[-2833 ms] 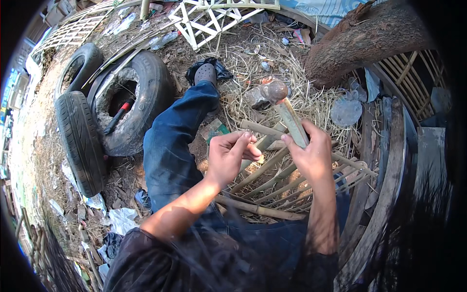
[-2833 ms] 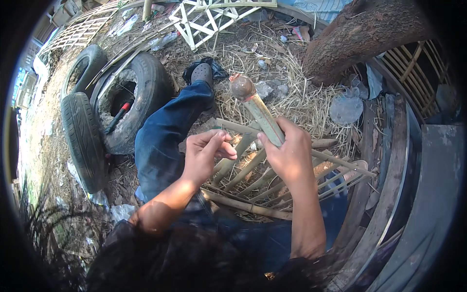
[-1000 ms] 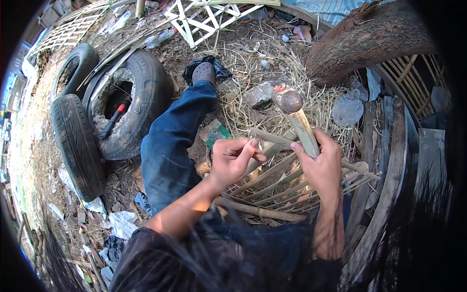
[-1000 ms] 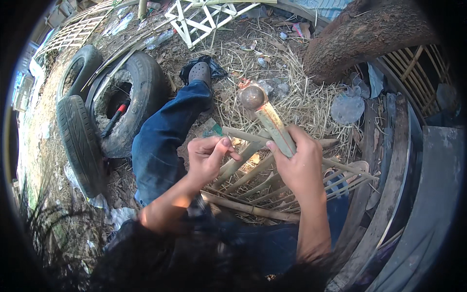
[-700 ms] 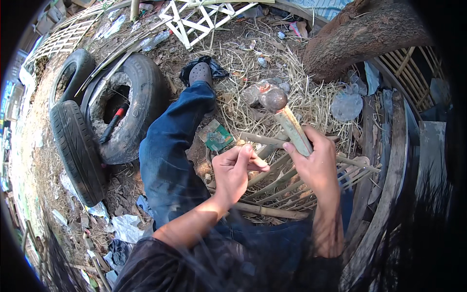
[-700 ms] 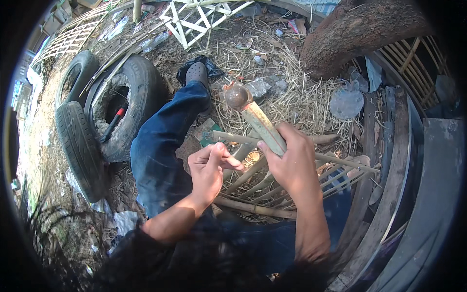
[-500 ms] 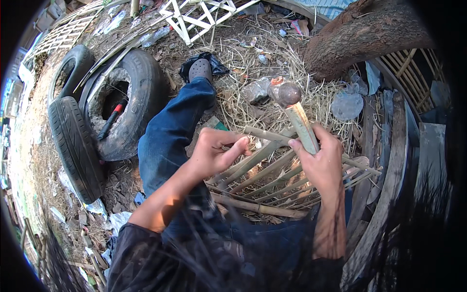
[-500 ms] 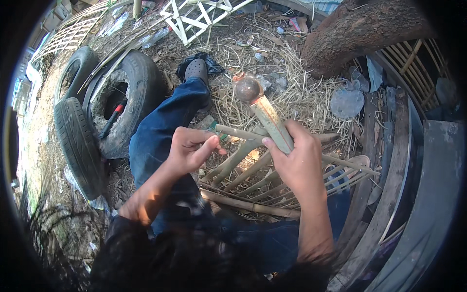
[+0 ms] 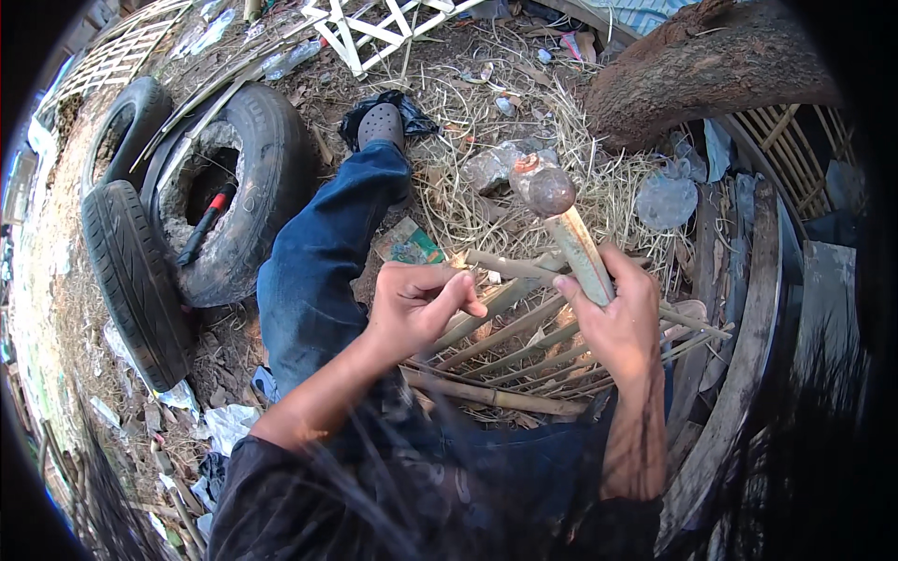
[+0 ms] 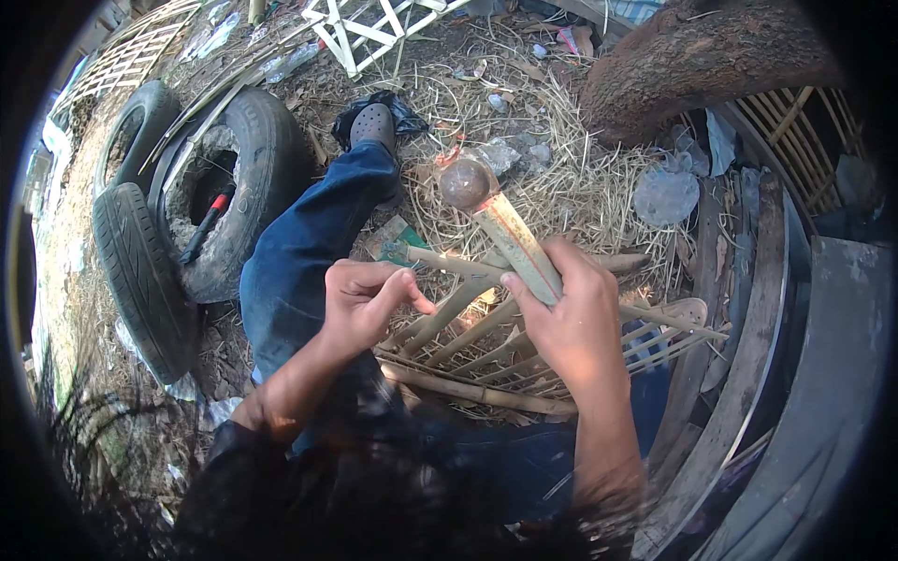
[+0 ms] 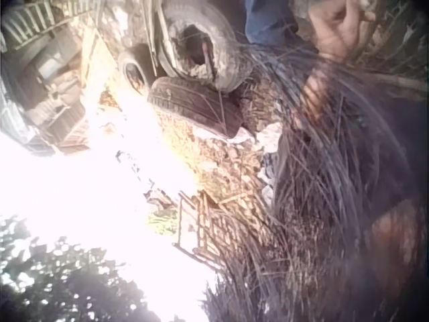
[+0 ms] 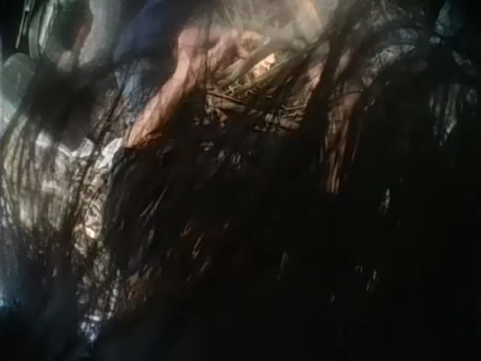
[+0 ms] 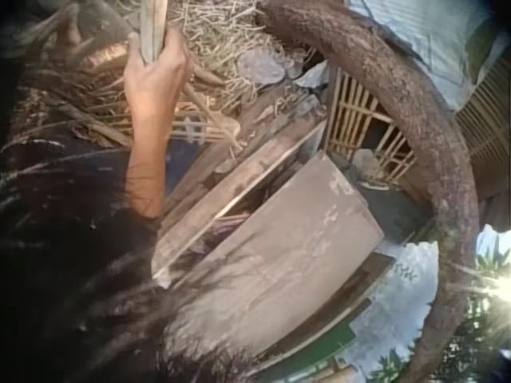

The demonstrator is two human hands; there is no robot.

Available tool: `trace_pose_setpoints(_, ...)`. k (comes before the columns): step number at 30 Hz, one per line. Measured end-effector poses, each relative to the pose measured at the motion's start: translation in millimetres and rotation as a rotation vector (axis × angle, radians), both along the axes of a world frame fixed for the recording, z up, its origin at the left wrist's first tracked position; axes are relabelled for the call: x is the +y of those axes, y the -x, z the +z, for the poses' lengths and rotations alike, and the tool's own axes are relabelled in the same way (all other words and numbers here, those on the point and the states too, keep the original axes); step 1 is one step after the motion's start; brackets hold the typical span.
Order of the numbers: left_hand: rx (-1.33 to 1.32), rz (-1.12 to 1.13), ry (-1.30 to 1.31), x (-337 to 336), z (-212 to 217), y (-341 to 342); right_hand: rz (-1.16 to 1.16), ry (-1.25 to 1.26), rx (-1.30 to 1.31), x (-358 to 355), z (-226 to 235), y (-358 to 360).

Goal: The person constructs a bamboo lattice by positioning thin bamboo strips and securing them with nails using a hammer.

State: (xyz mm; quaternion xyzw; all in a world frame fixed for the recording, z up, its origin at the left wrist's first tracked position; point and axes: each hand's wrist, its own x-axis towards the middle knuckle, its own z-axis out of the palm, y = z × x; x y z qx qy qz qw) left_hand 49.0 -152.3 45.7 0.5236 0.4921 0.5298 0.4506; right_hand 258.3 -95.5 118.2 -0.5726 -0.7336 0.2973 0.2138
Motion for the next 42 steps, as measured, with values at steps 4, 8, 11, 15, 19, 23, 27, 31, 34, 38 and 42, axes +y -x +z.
trace_pose_setpoints(4,0.505,-0.262,-0.291,23.3,7.1,52.0,0.069,-0.090,0.006,-4.3,-5.6,6.3)
trace_pose_setpoints(8,0.301,0.113,-0.082,6.9,0.3,17.3,0.061,-0.082,0.020,5.3,-13.3,10.9)
trace_pose_setpoints(11,0.492,0.156,-0.183,14.6,5.3,12.8,0.028,-0.020,-0.029,9.5,-6.6,12.1)
trace_pose_setpoints(15,0.301,0.161,-0.082,16.1,2.4,3.3,0.050,-0.090,-0.007,9.2,-10.2,6.6)
trace_pose_setpoints(19,-0.295,0.350,0.188,-7.6,-13.6,-30.9,0.071,-0.110,0.016,10.9,-19.1,17.8)
trace_pose_setpoints(23,-0.942,0.321,0.309,-3.3,-16.7,-56.9,0.062,-0.112,-0.023,13.3,-15.4,14.6)
trace_pose_setpoints(27,-0.065,0.088,0.014,9.6,-16.0,-1.8,-0.006,0.012,0.062,12.5,-10.3,10.1)
trace_pose_setpoints(31,0.631,-0.230,-0.357,32.0,12.3,50.9,0.074,-0.064,-0.003,5.6,-10.3,9.8)
trace_pose_setpoints(34,0.221,0.070,-0.022,9.1,-3.2,20.2,0.063,-0.045,0.046,7.8,-9.9,15.7)
trace_pose_setpoints(38,-0.826,0.413,0.293,-17.8,-12.2,-51.1,0.075,-0.110,0.011,-1.7,-21.8,20.1)
trace_pose_setpoints(42,-0.548,0.189,0.116,-4.7,-21.2,-32.3,0.019,-0.084,-0.010,-0.7,-11.0,12.8)
